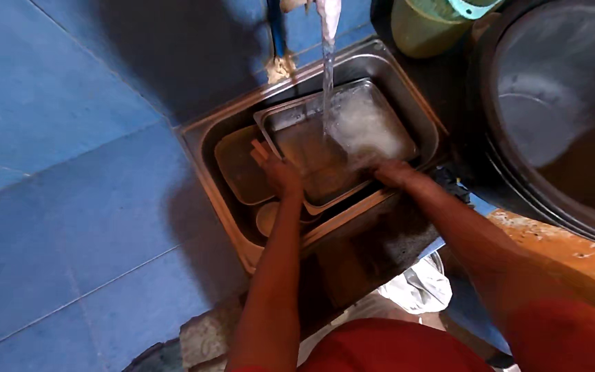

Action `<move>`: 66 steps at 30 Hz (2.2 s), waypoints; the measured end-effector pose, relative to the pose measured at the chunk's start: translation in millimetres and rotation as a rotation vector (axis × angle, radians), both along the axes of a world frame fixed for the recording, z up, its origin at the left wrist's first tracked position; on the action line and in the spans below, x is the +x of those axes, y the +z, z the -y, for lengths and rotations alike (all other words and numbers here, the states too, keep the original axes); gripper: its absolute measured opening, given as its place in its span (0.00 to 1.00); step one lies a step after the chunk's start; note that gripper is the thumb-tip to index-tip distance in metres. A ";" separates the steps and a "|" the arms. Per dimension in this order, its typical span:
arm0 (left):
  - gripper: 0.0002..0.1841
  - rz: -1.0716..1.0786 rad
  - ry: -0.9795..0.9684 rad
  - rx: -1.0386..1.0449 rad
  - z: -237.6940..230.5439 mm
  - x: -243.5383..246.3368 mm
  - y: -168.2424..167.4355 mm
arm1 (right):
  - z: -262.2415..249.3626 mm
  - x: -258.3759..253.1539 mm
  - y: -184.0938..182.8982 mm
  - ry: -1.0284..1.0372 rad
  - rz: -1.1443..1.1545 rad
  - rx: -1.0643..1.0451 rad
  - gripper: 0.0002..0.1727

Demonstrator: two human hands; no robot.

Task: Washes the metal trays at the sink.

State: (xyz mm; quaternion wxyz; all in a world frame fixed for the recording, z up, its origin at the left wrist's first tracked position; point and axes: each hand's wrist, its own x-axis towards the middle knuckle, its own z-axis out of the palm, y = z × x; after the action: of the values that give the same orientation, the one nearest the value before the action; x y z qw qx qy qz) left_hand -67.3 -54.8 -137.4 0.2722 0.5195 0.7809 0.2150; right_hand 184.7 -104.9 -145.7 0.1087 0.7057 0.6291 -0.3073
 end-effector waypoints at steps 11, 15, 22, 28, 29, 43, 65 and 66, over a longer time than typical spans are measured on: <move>0.40 -0.079 -0.126 0.030 2.1 -3.2 9.6 | -45.9 50.4 -10.7 -0.313 0.261 0.159 0.24; 0.41 -0.098 -0.130 -0.005 1.6 -0.1 8.6 | -77.1 49.1 -18.4 -0.318 0.174 0.275 0.25; 0.40 -0.126 -0.087 -0.089 0.4 5.2 15.3 | -166.8 53.2 -40.6 -0.159 0.208 0.475 0.36; 0.34 -0.098 -0.060 -0.040 3.7 3.8 8.4 | -218.8 39.9 -38.9 -0.282 0.016 0.602 0.34; 0.35 -0.089 -0.055 -0.047 3.0 4.2 10.1 | -223.3 34.5 -38.6 -0.288 -0.015 0.626 0.32; 0.38 -0.079 -0.039 0.040 4.1 6.2 -0.4 | -200.5 -95.8 -66.5 0.118 -0.535 1.005 0.19; 0.35 -0.035 -0.013 0.010 4.9 5.5 4.3 | -210.6 24.4 -60.9 -0.255 0.116 0.604 0.28; 0.35 -0.029 -0.014 -0.001 4.5 5.0 5.2 | -209.3 21.0 -66.1 -0.270 0.121 0.602 0.29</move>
State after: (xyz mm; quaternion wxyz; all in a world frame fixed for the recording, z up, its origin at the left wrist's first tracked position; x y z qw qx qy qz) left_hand -62.2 -59.3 -132.1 0.2625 0.5279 0.7812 0.2052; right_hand 205.6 104.4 -211.8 -0.1092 0.8001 0.5849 -0.0768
